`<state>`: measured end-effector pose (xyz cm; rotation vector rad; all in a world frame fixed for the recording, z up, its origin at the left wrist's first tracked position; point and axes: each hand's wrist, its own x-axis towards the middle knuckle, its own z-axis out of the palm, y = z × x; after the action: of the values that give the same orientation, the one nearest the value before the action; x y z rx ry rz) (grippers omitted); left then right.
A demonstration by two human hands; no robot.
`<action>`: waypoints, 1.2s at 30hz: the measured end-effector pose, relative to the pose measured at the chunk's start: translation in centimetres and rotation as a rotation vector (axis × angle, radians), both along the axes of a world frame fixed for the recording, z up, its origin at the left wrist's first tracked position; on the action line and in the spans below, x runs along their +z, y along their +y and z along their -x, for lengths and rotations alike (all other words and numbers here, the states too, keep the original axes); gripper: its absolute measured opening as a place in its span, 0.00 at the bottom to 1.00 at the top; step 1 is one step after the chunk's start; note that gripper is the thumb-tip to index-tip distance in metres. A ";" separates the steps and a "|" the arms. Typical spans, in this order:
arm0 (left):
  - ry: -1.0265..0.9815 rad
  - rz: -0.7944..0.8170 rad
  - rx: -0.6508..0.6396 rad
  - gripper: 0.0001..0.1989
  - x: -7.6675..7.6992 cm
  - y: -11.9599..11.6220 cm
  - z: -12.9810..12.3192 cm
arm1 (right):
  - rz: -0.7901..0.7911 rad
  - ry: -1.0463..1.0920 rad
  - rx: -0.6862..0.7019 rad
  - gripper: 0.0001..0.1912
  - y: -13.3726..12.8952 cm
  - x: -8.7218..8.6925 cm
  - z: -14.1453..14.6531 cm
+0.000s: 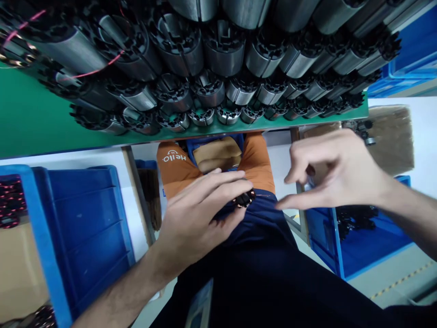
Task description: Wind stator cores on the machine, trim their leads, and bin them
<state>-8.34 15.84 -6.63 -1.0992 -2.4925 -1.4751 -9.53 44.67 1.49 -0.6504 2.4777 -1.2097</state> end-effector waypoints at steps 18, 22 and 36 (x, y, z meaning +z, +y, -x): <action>0.011 -0.048 0.004 0.15 -0.4 -0.1 0.1 | 0.133 -0.360 -0.125 0.16 1.1 -0.3 -0.2; 0.314 -0.010 -0.032 0.10 0.1 -0.8 0.1 | 0.350 -1.052 -0.145 0.21 1.2 -2.3 -0.4; -0.012 -0.044 -0.011 0.16 0.2 -0.1 -0.1 | 0.136 -0.435 -0.169 0.23 0.9 -0.4 -1.2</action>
<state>-8.25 15.78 -6.47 -1.1025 -2.4535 -1.5365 -8.33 45.59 1.08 -0.1798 2.1301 -1.4159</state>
